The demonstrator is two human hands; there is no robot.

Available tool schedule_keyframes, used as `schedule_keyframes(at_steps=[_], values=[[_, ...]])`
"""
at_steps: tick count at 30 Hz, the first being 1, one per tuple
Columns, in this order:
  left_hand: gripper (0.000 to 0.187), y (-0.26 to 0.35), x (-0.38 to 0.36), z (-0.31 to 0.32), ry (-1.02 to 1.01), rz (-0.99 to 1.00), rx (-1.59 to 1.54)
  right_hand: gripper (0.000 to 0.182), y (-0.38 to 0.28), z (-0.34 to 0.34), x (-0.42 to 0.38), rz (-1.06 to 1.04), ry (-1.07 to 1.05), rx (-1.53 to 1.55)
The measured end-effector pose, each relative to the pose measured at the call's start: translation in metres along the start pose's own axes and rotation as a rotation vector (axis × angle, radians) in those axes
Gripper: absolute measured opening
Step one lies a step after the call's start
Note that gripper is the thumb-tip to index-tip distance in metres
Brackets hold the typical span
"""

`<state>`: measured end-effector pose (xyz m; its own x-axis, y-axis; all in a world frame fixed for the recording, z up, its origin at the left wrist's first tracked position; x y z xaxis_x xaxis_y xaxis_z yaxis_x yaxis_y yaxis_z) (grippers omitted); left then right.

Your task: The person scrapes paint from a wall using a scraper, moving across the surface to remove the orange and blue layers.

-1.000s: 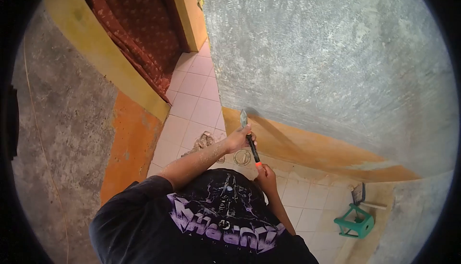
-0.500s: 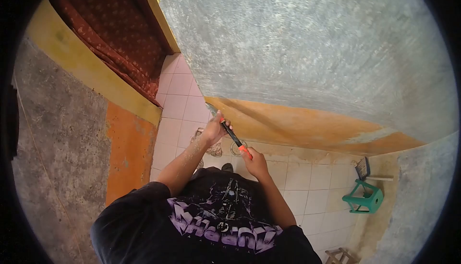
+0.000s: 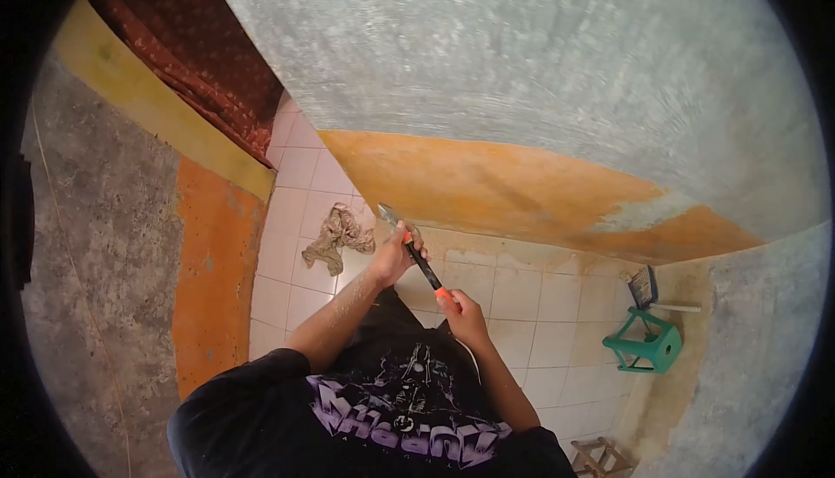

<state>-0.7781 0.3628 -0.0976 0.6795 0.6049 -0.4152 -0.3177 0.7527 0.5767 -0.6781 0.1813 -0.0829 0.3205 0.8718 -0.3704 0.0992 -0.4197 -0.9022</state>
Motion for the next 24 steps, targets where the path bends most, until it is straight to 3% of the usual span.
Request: schedule_keyframes(at_steps=[6,14,17,24], values=[[0.032,-0.043,-0.03,0.056,-0.002,-0.025,-0.059,0.026,0.001,-0.035,-0.058,0.084,-0.045,0.183],[0.027,-0.036,-0.016,0.086,-0.107,-0.036,0.037,0.021,0.005,-0.041,-0.059,-0.071,0.06,0.112],[0.026,-0.034,-0.014,0.108,-0.168,-0.068,0.092,0.021,0.015,-0.042,-0.063,0.054,0.021,0.298],[0.025,-0.074,-0.013,0.148,-0.212,-0.122,0.108,0.029,0.015,-0.079,-0.097,0.094,0.12,0.316]])
Point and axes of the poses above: each hand's wrist, its own x-axis towards the middle knuckle, its own z-axis out of the palm, y = z × x, the point moved 6 cm from there along x, towards the middle knuckle, and after that the axes turned 2 degrees about x, right-handed, at the moved point
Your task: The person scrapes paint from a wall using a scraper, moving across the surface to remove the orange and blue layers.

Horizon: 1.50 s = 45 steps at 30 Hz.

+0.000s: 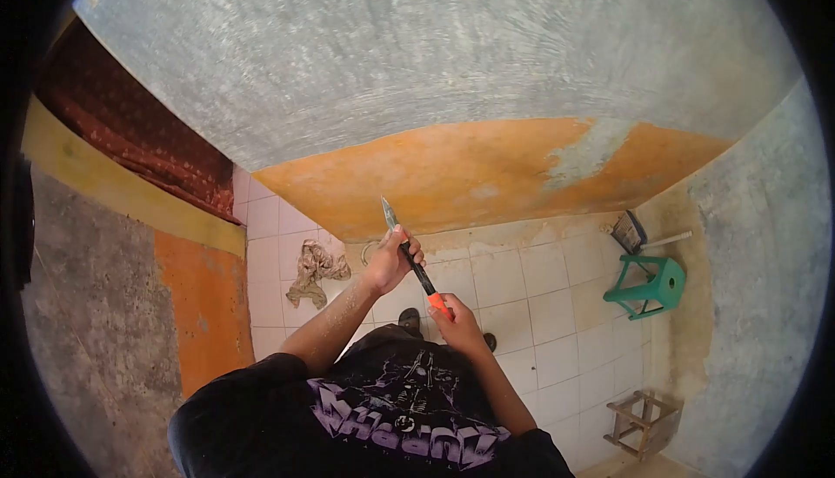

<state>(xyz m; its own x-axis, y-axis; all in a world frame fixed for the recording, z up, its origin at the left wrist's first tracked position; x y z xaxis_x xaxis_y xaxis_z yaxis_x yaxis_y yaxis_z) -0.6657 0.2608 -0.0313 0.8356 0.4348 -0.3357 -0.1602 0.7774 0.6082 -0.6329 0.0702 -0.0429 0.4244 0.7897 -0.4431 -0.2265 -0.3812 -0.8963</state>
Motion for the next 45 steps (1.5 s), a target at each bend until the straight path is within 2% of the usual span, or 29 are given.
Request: schedule_keyframes(at_steps=[6,11,14,18,20,23,27,34,39,45], values=[[0.026,-0.068,0.019,0.063,-0.043,-0.07,-0.011,0.03,0.018,-0.073,-0.039,0.016,0.034,0.126],[0.026,-0.145,0.037,0.145,-0.053,-0.086,-0.07,0.031,0.022,-0.179,-0.09,-0.021,0.08,0.102],[0.027,-0.189,0.048,0.202,-0.094,-0.081,-0.064,0.036,0.034,-0.248,-0.119,0.002,0.099,0.15],[0.029,-0.234,0.069,0.262,-0.118,-0.08,-0.023,0.032,0.026,-0.31,-0.147,0.045,0.101,0.272],[0.033,-0.244,0.08,0.287,-0.117,-0.071,0.003,0.033,0.027,-0.336,-0.149,0.058,0.088,0.313],[0.041,-0.253,0.103,0.316,-0.169,-0.089,-0.187,0.032,0.025,-0.369,-0.142,0.081,0.06,0.375],[0.045,-0.262,0.152,0.337,-0.156,-0.048,-0.215,0.03,0.009,-0.412,-0.117,0.075,0.018,0.404],[0.045,-0.27,0.238,0.403,-0.215,-0.072,-0.246,0.029,-0.03,-0.5,-0.079,0.124,0.05,0.414],[0.045,-0.284,0.286,0.457,-0.201,-0.113,-0.155,0.03,-0.027,-0.56,-0.053,0.138,0.055,0.424],[0.041,-0.315,0.333,0.506,-0.206,-0.042,-0.134,0.031,-0.033,-0.634,-0.042,0.126,-0.023,0.5]])
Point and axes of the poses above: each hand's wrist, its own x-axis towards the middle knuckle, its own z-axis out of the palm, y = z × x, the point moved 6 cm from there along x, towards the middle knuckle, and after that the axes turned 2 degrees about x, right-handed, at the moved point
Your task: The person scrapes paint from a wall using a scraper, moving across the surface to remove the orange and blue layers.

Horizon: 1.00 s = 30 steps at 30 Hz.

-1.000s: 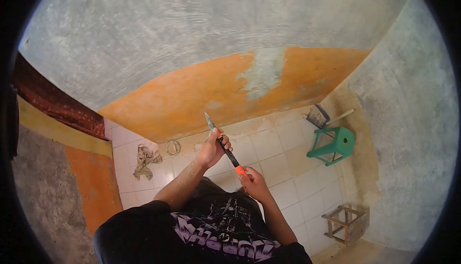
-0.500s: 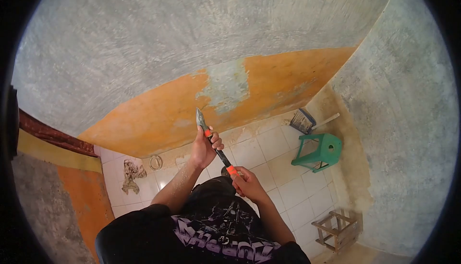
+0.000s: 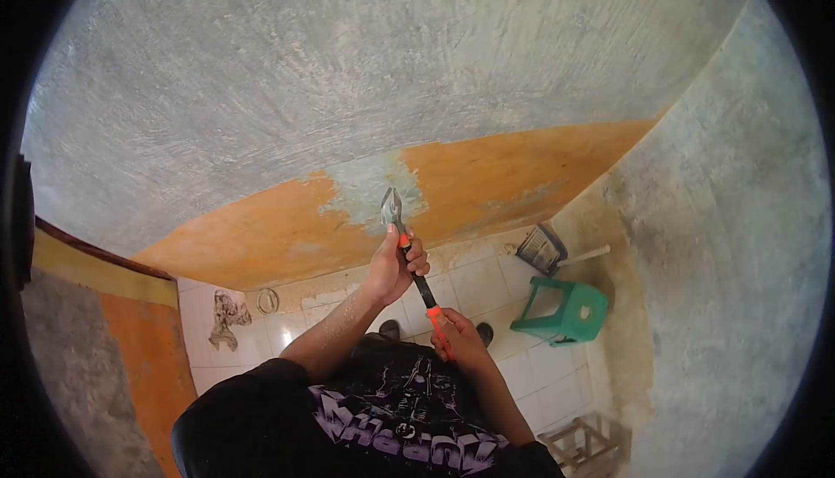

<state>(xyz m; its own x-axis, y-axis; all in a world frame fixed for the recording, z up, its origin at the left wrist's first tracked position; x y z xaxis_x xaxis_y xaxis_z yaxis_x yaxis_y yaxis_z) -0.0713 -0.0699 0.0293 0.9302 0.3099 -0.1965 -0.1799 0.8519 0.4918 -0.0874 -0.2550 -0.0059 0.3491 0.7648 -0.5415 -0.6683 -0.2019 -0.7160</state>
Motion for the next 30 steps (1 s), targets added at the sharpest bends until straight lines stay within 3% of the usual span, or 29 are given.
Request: schedule_keyframes(at_steps=[6,11,15,30], values=[[0.04,-0.054,0.062,0.052,0.038,0.117,-0.085,0.031,-0.063,-0.097,-0.005,0.023,-0.117,-0.073],[0.038,-0.099,0.108,0.09,0.082,0.163,-0.093,0.034,-0.097,-0.169,-0.01,0.139,-0.288,0.063],[0.034,-0.117,0.147,0.093,0.157,0.173,-0.036,0.037,-0.119,-0.194,0.005,0.244,-0.418,0.071],[0.036,-0.086,0.206,0.05,0.364,0.308,0.167,0.043,-0.135,-0.214,0.106,0.116,-0.182,-0.263]])
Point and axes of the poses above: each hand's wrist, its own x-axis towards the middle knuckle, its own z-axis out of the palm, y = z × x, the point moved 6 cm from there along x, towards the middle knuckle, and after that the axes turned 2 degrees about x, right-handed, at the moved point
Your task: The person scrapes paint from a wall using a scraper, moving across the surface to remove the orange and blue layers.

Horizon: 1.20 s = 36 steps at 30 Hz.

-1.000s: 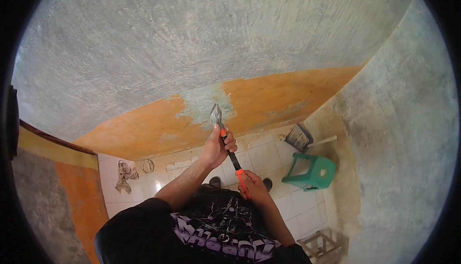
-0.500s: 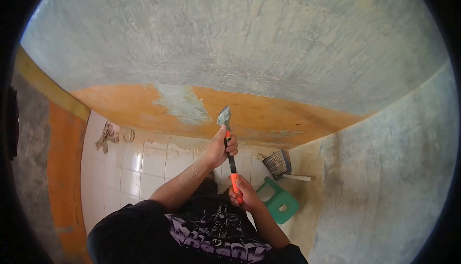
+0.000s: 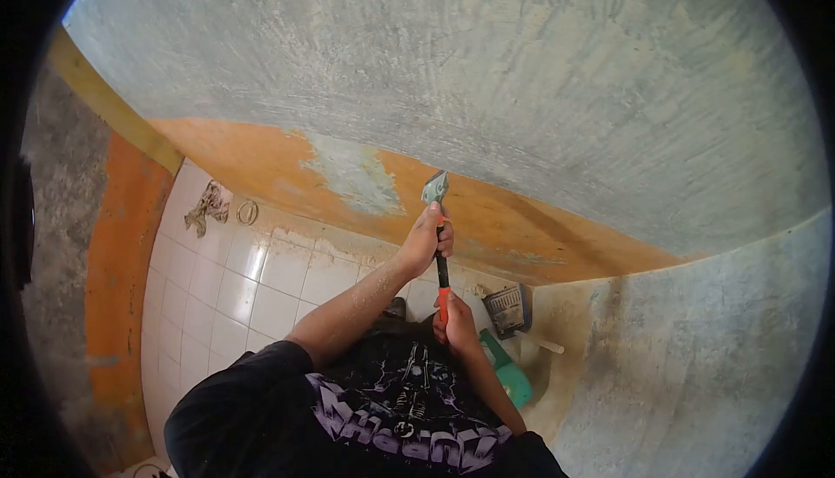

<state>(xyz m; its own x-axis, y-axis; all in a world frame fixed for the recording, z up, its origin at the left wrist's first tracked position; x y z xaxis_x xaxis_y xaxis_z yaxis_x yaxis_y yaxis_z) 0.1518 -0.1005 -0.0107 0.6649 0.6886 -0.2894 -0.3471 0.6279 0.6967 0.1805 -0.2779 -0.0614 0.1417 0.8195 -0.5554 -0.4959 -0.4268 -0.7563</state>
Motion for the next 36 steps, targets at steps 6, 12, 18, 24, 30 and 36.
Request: schedule_keyframes(at_steps=[6,12,18,24,30,36], values=[[0.036,0.009,0.02,0.001,0.014,0.053,-0.027,0.044,-0.015,-0.015,0.028,0.031,-0.021,-0.041],[0.037,0.01,0.04,-0.005,0.057,0.079,-0.041,0.046,-0.023,-0.022,0.048,0.019,-0.009,-0.12],[0.038,0.01,0.045,-0.007,0.043,0.113,-0.051,0.047,-0.021,-0.033,0.059,-0.047,0.048,-0.228],[0.039,0.012,0.046,-0.007,0.026,0.108,-0.03,0.048,-0.02,-0.035,0.062,-0.077,0.021,-0.246],[0.04,0.014,0.044,-0.007,0.028,0.128,-0.009,0.048,-0.025,-0.032,0.061,-0.119,0.024,-0.289],[0.038,0.011,0.045,-0.013,0.046,0.124,-0.041,0.048,-0.027,-0.026,0.058,-0.092,0.059,-0.304]])
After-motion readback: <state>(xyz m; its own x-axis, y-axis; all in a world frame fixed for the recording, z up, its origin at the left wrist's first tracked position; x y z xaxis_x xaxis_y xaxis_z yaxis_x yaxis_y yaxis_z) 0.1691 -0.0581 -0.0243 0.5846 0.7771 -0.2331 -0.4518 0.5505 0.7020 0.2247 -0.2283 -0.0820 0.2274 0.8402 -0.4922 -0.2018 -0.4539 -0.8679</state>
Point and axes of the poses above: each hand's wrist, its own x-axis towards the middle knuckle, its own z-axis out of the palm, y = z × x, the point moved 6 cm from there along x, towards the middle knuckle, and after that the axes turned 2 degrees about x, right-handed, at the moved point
